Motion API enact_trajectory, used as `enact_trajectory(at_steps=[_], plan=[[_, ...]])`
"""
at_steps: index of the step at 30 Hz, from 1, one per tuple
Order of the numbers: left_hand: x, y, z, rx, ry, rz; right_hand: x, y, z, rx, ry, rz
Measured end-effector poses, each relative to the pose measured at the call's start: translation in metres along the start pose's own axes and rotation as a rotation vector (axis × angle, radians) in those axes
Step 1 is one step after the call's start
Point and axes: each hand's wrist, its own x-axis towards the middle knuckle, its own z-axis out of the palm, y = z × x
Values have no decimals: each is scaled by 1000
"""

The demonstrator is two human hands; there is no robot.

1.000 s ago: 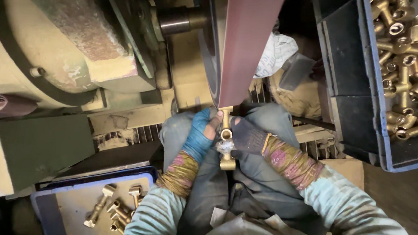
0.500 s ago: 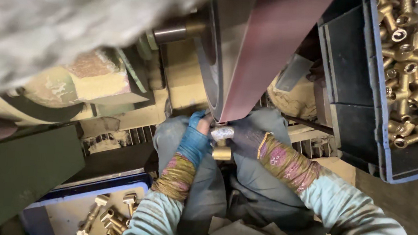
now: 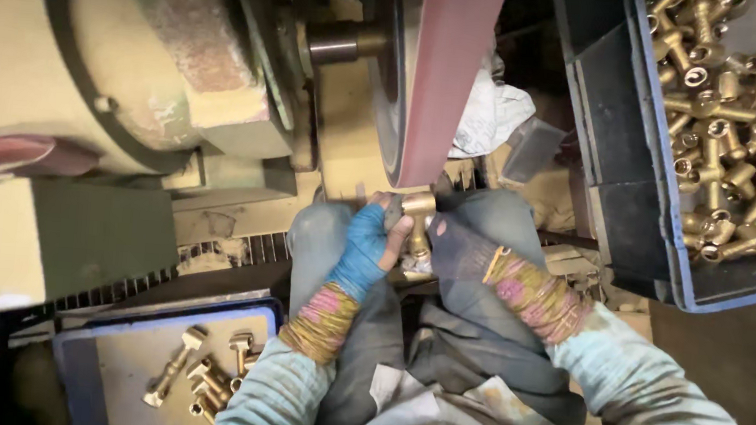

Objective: The person sits on the floor and repeatedly picks up brass-colored metal parts from a blue bin. They press each part against a moving belt grinder to smooth its surface, then place the finished part into a separate bin.

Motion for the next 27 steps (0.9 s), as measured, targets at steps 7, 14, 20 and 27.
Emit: enact_trajectory(at_steps=[7, 14, 20, 27], plan=[[-5, -17, 15, 1, 82, -50, 15, 2, -10, -174, -196, -204], [-16, -60, 22, -103, 45, -482, -7, -88, 12, -180, -374, -174], [-10, -73, 27, -500, 96, -688, 3, -110, -1, -33, -460, -103], [5, -90, 27, 11, -75, -235, 36, -119, 2, 194, -461, 19]])
